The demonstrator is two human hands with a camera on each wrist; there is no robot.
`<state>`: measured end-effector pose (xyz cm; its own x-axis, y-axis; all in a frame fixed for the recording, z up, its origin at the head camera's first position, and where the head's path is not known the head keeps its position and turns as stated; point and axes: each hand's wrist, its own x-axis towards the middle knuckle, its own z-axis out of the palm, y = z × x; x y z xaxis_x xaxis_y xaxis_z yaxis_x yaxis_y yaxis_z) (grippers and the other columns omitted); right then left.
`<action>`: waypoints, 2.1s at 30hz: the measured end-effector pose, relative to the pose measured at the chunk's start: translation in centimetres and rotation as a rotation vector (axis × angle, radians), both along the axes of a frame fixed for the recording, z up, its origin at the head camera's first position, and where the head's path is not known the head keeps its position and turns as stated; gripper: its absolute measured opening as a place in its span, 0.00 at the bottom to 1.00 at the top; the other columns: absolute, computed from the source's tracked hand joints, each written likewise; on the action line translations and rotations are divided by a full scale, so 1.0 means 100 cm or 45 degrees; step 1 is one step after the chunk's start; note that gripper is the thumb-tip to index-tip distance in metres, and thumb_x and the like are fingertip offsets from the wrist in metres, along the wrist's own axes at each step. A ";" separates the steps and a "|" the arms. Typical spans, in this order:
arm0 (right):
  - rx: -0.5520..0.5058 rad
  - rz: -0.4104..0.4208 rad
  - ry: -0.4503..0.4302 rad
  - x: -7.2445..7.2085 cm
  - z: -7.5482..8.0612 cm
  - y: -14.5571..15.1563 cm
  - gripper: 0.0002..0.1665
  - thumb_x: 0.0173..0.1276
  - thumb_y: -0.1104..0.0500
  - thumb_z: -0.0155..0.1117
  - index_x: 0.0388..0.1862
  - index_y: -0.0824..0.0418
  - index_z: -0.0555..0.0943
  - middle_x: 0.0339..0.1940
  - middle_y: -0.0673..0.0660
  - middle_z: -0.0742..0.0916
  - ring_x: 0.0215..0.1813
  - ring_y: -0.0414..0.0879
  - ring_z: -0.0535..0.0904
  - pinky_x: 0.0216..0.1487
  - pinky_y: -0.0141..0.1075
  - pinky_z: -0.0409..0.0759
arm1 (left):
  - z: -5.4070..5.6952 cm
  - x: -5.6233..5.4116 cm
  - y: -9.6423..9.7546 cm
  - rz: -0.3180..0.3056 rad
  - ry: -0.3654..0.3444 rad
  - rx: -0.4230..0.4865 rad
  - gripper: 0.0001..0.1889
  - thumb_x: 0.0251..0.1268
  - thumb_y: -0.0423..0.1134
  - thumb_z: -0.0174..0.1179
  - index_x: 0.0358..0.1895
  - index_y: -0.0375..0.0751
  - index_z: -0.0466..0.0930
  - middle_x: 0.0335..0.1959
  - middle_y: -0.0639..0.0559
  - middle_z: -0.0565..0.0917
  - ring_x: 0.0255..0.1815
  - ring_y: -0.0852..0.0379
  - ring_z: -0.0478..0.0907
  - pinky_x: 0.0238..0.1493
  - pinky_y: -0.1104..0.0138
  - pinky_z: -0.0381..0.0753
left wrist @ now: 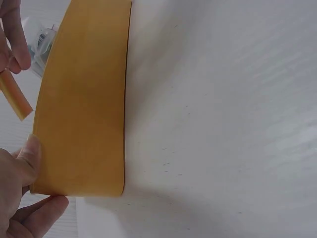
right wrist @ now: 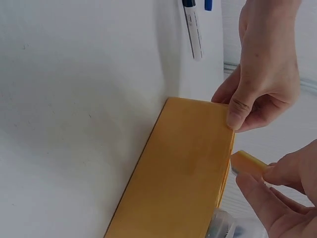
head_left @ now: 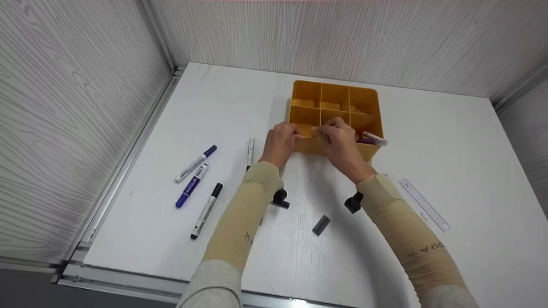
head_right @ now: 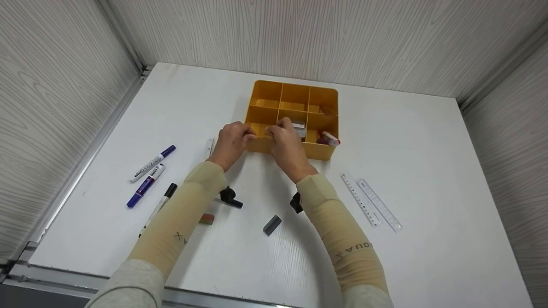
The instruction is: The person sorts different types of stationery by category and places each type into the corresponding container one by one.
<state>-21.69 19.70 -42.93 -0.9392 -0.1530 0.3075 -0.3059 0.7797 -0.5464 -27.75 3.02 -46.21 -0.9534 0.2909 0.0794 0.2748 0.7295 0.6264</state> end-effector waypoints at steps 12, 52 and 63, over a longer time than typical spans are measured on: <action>0.080 0.057 -0.118 -0.006 -0.009 -0.011 0.16 0.69 0.72 0.60 0.55 0.70 0.80 0.54 0.64 0.76 0.54 0.54 0.78 0.62 0.43 0.80 | -0.001 0.000 0.000 -0.009 0.034 -0.024 0.09 0.69 0.43 0.59 0.42 0.43 0.85 0.40 0.51 0.84 0.42 0.57 0.80 0.52 0.68 0.82; 0.326 0.085 0.168 -0.004 -0.034 -0.020 0.17 0.69 0.66 0.60 0.55 0.70 0.77 0.57 0.67 0.79 0.54 0.60 0.77 0.63 0.48 0.78 | -0.001 0.002 0.000 -0.004 0.087 -0.068 0.09 0.69 0.42 0.60 0.42 0.43 0.87 0.41 0.49 0.86 0.44 0.55 0.83 0.52 0.68 0.82; 0.224 0.199 0.128 0.031 -0.033 -0.001 0.23 0.66 0.69 0.62 0.60 0.64 0.73 0.60 0.62 0.75 0.58 0.55 0.76 0.62 0.46 0.79 | -0.002 0.002 -0.001 -0.017 0.048 0.014 0.09 0.68 0.44 0.60 0.40 0.44 0.86 0.41 0.51 0.85 0.45 0.55 0.82 0.53 0.66 0.82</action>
<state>-18.57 19.63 -46.20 -0.8659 -0.3536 0.3539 -0.4763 0.7990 -0.3671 -27.52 2.94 -46.44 -0.9458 0.3025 0.1186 0.3080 0.7189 0.6232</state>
